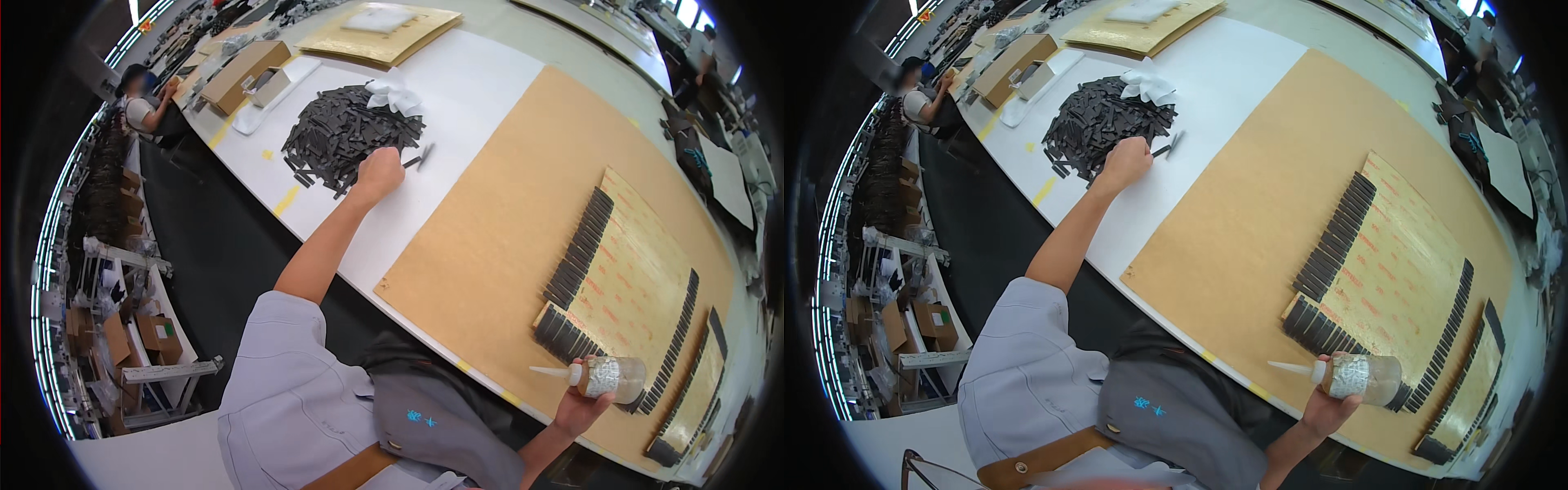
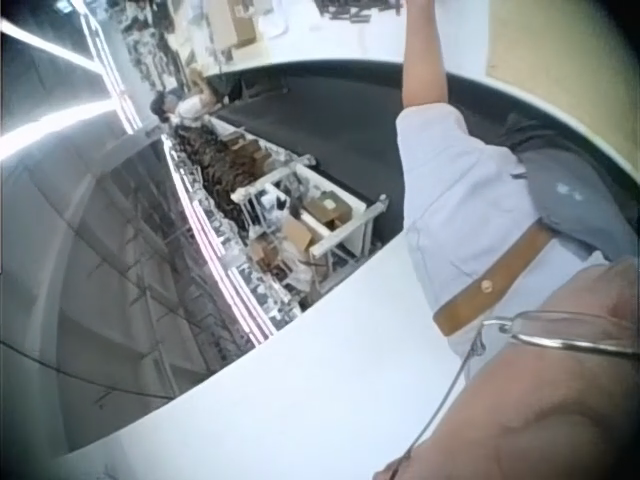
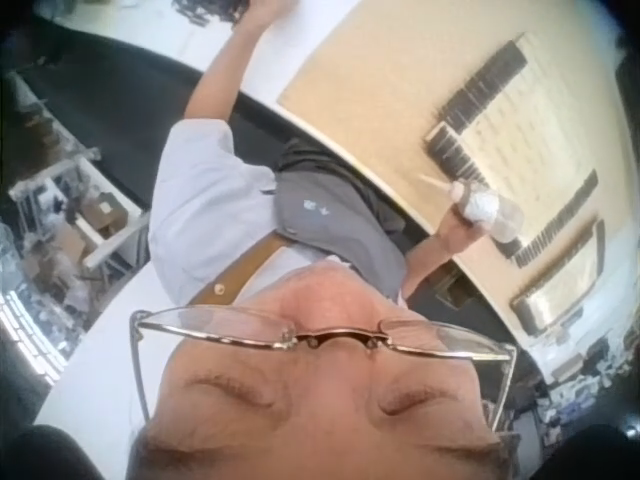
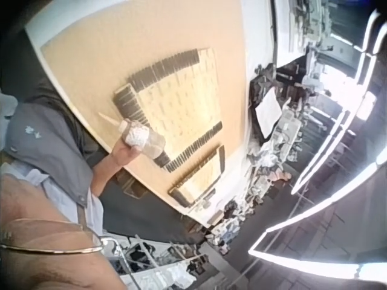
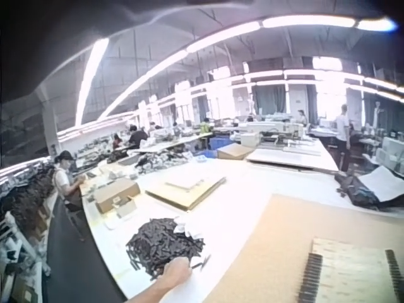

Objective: Applying glue and assembling small black components onto a board in a manufacturing setting.

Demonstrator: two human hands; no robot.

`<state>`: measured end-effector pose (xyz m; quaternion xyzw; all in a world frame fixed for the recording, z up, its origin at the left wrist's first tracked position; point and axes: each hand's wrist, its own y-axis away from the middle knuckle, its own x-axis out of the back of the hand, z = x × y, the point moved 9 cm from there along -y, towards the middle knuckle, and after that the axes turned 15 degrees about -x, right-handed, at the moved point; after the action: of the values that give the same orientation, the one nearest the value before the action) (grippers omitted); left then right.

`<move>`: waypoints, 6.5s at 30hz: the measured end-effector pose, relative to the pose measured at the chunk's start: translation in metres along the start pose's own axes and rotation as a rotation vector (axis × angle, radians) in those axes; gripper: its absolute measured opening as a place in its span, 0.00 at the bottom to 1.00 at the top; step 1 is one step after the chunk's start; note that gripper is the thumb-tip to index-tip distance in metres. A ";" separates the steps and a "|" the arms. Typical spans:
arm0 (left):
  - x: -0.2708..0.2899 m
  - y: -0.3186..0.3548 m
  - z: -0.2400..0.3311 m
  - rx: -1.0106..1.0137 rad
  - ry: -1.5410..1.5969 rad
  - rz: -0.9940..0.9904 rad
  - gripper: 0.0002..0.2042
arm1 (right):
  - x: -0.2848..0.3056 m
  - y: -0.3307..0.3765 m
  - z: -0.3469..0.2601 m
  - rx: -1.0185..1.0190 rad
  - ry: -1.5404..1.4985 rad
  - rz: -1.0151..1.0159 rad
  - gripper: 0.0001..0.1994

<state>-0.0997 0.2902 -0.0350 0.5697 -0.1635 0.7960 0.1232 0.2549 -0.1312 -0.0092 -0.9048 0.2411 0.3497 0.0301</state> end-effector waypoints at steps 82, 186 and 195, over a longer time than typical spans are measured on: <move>-0.074 0.207 0.270 -0.192 1.359 -1.156 0.08 | -0.009 0.003 0.000 -0.022 0.188 0.150 0.30; -0.149 -0.174 0.420 -0.855 0.481 -0.698 0.06 | 0.053 0.004 -0.036 0.110 0.068 0.260 0.36; -0.134 -0.171 0.401 -0.878 0.408 -0.661 0.07 | 0.054 -0.007 -0.029 0.088 0.073 0.194 0.36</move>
<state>0.3562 0.2843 -0.0219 0.3213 -0.2645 0.6667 0.6184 0.3104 -0.1539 -0.0230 -0.8871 0.3435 0.3071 0.0268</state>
